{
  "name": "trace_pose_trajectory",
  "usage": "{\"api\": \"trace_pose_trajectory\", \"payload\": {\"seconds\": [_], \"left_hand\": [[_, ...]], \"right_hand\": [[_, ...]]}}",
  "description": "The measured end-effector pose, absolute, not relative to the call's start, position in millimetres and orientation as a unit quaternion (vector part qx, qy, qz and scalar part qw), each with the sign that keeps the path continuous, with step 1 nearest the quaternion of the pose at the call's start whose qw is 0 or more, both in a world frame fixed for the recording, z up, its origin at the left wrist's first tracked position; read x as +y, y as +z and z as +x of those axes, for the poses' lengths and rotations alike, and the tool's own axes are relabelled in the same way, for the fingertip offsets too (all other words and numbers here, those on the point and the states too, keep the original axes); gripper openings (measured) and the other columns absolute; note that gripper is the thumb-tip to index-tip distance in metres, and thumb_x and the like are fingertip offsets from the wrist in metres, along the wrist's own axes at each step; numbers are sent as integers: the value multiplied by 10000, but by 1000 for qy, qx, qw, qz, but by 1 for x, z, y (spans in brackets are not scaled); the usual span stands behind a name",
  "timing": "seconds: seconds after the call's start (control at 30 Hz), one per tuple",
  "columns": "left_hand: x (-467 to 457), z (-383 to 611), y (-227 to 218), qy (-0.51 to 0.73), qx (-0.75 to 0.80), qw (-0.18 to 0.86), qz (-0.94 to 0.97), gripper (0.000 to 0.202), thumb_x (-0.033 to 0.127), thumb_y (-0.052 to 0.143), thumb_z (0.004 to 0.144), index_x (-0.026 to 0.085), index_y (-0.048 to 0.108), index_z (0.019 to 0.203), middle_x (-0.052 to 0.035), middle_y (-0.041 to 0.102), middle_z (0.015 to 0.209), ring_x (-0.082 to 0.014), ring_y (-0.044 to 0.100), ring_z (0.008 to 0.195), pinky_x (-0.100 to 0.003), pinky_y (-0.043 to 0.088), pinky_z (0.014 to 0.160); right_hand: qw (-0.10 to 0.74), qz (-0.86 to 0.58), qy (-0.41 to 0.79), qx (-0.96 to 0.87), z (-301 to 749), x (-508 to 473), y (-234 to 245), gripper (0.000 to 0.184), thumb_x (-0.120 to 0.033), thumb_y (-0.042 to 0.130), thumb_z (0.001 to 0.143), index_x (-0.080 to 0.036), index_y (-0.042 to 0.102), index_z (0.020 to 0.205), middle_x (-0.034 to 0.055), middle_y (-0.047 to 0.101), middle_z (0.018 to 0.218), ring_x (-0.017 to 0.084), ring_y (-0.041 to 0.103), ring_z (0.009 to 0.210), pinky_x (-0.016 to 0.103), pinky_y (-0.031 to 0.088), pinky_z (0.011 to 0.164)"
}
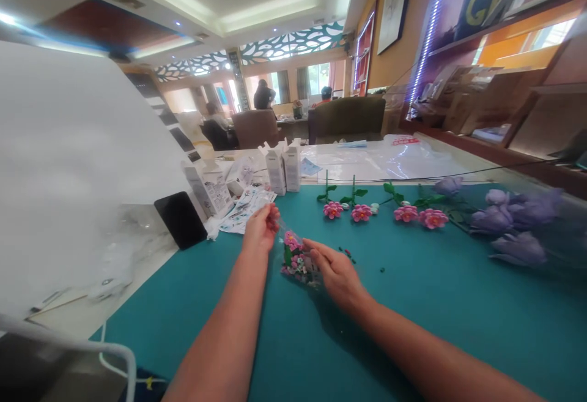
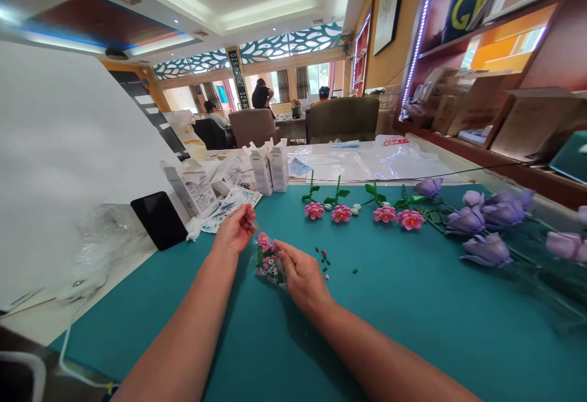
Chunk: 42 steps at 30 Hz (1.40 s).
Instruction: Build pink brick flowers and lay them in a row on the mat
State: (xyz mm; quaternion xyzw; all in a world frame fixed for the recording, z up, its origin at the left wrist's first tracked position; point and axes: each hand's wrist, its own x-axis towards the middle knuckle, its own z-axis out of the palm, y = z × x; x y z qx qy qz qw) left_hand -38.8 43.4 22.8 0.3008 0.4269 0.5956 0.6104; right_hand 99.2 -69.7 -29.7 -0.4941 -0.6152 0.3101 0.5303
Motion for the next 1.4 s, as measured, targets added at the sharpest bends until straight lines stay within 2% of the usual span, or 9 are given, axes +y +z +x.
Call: {"api": "trace_pose_trajectory", "payload": {"seconds": [0.23,0.4,0.5,0.73,0.87,1.0,1.13,1.23,1.4], "left_hand": [[38,-39,32,577,386,661,285,88,212,567,794,168,540,722,24,599,605,-103,599,549,-219,414,516],[27,-30,38,569,294,678,362,226,182,715,659,183,492,701,84,473,534,-60,497,500,-196,402,533],[20,-25,41,565,266,667,406,232,213,724,659,192,521,769,95,401,492,-61,455,487,-196,402,546],[19,-22,38,539,314,620,476,175,333,603,745,182,574,826,33,545,618,-108,568,636,-226,422,601],[29,-24,26,472,421,527,567,243,409,542,759,173,578,807,1,595,683,-111,571,657,-220,420,610],[34,-24,17,337,517,459,639,207,355,527,759,160,598,764,17,532,567,-109,555,573,-198,389,536],[31,-21,15,263,530,470,655,132,278,577,705,160,612,754,-21,641,756,-122,602,557,-197,363,456],[30,-18,12,220,533,476,664,95,244,576,703,152,592,717,-41,667,801,-134,620,552,-199,382,440],[31,-9,0,196,551,477,656,151,241,597,714,145,515,633,-56,663,713,-140,613,523,-203,411,435]], "right_hand": [[515,-525,226,-639,123,-58,-20,398,-407,377,896,-206,649,1106,80,646,1113,212,580,1031,345,440,900],[411,-599,49,-686,155,-54,-1,400,-442,362,904,-232,702,913,59,584,835,181,554,761,275,417,659],[373,-630,2,-681,172,-51,8,406,-459,354,909,-243,695,865,40,579,793,173,542,730,259,374,632],[389,-639,16,-663,185,-44,5,375,-438,372,912,-248,693,942,31,654,807,186,575,755,264,373,655],[417,-610,54,-672,190,-37,-5,369,-412,380,906,-221,680,1006,48,659,860,192,592,783,285,413,699],[421,-583,119,-685,201,-30,-15,323,-425,496,839,-214,674,1008,53,657,938,195,603,806,307,446,735],[386,-575,244,-678,211,-31,-13,417,-456,655,712,-205,649,1046,66,632,1051,202,613,850,305,477,734],[353,-576,295,-676,215,-33,-11,396,-468,592,761,-183,648,1029,80,641,1031,205,612,856,302,477,713],[311,-636,221,-671,216,-27,-19,226,-336,523,796,-174,673,847,64,656,893,205,602,817,293,455,703]]}}
